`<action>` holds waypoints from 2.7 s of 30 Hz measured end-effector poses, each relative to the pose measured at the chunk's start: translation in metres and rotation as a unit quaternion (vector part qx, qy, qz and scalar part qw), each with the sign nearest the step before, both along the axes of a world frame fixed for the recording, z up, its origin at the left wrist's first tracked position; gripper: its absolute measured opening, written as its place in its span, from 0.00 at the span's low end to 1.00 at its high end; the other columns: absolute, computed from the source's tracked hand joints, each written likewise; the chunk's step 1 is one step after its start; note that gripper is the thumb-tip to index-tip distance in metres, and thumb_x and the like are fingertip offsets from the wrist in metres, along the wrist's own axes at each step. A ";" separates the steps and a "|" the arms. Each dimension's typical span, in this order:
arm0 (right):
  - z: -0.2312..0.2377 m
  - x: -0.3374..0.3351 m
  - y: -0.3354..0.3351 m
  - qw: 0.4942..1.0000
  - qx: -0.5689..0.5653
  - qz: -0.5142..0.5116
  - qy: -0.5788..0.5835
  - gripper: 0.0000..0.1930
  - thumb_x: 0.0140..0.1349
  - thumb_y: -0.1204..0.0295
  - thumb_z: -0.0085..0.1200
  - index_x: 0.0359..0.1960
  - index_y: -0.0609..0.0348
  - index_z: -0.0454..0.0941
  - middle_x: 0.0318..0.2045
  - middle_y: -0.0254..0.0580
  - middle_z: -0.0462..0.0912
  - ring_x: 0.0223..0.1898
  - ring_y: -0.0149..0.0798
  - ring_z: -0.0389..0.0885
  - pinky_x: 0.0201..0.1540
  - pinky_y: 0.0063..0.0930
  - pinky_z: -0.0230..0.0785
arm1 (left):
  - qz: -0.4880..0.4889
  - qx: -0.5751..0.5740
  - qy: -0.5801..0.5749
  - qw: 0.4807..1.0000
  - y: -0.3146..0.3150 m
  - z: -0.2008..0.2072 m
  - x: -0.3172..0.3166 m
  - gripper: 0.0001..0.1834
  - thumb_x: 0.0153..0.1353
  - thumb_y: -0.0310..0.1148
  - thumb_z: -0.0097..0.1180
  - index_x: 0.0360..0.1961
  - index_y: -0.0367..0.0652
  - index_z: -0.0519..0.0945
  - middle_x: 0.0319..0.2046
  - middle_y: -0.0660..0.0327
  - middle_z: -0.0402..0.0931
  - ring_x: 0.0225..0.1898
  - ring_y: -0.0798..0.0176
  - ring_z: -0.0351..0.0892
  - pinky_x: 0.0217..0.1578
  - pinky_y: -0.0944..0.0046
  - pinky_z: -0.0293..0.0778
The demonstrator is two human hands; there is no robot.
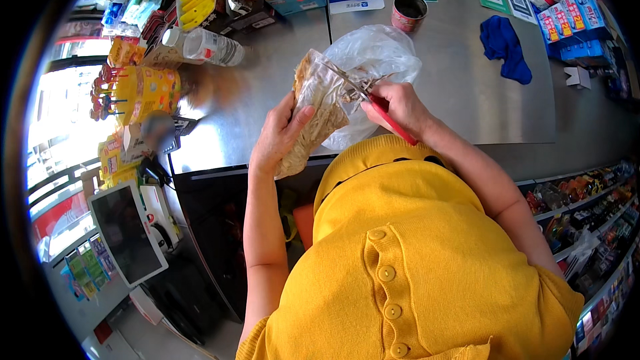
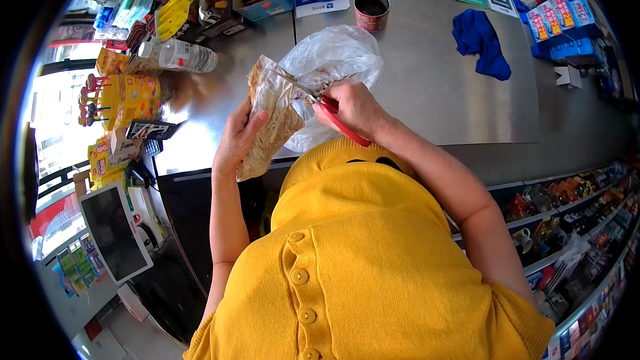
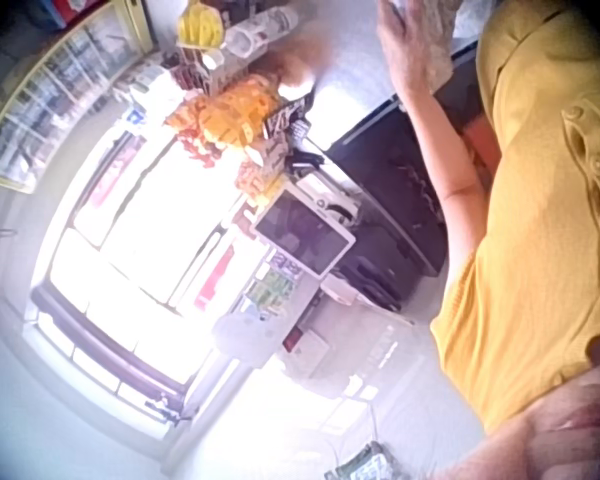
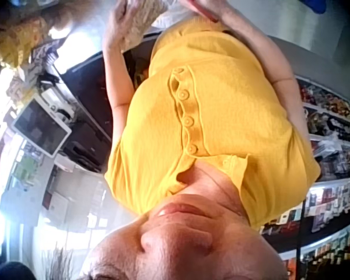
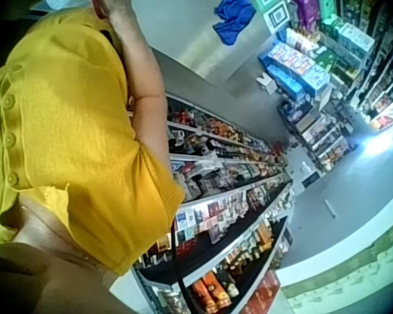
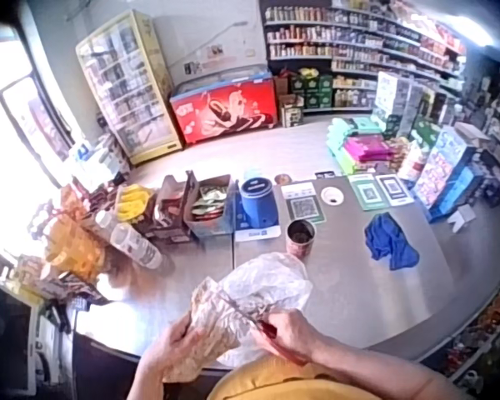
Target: The person uses red-handled scissors to cut a large piece of dried fish into smaller strips. They hold the fish with their left hand and cut with their right hand, placing the cut pieces into a clear plastic bag on the counter. The person occasionally adjusts the fish to access different sections for cutting.
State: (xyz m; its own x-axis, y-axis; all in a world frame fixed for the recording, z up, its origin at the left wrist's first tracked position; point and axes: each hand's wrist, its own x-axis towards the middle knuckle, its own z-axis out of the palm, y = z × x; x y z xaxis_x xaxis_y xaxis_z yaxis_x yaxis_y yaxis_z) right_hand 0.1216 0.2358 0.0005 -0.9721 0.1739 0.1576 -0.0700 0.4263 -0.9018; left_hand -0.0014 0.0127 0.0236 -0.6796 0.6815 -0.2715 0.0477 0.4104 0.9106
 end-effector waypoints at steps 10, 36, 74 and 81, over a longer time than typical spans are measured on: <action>0.021 0.001 -0.008 0.991 0.084 0.029 -0.104 0.33 0.48 0.44 0.62 0.30 0.70 0.72 0.34 0.58 0.76 0.38 0.53 0.76 0.44 0.40 0.71 | -0.028 -0.020 0.060 0.998 0.014 0.021 0.012 0.28 0.55 0.33 0.61 0.56 0.38 0.67 0.42 0.55 0.78 0.43 0.62 0.75 0.47 0.62 0.69; 0.004 -0.002 0.002 0.997 0.033 0.071 -0.024 0.09 0.46 0.73 0.57 0.20 0.67 0.72 0.20 0.54 0.76 0.23 0.50 0.77 0.30 0.37 0.69 | -0.098 0.030 0.005 0.995 0.006 0.015 0.001 0.32 0.55 0.26 0.60 0.61 0.37 0.63 0.47 0.59 0.74 0.48 0.68 0.69 0.52 0.67 0.65; 0.038 0.016 -0.007 0.987 -0.035 0.073 -0.141 0.41 0.45 0.50 0.68 0.51 0.71 0.66 0.48 0.59 0.69 0.52 0.52 0.70 0.55 0.38 0.65 | -0.060 0.013 -0.016 0.998 0.005 0.013 0.003 0.32 0.56 0.28 0.59 0.61 0.37 0.63 0.48 0.58 0.74 0.49 0.66 0.70 0.52 0.65 0.66; 0.035 0.004 -0.006 0.984 -0.038 0.075 -0.154 0.41 0.44 0.46 0.68 0.45 0.74 0.69 0.44 0.62 0.71 0.51 0.55 0.70 0.55 0.39 0.64 | -0.092 -0.071 0.071 0.991 0.006 0.016 0.003 0.33 0.55 0.31 0.60 0.62 0.38 0.62 0.47 0.53 0.75 0.49 0.60 0.73 0.51 0.63 0.67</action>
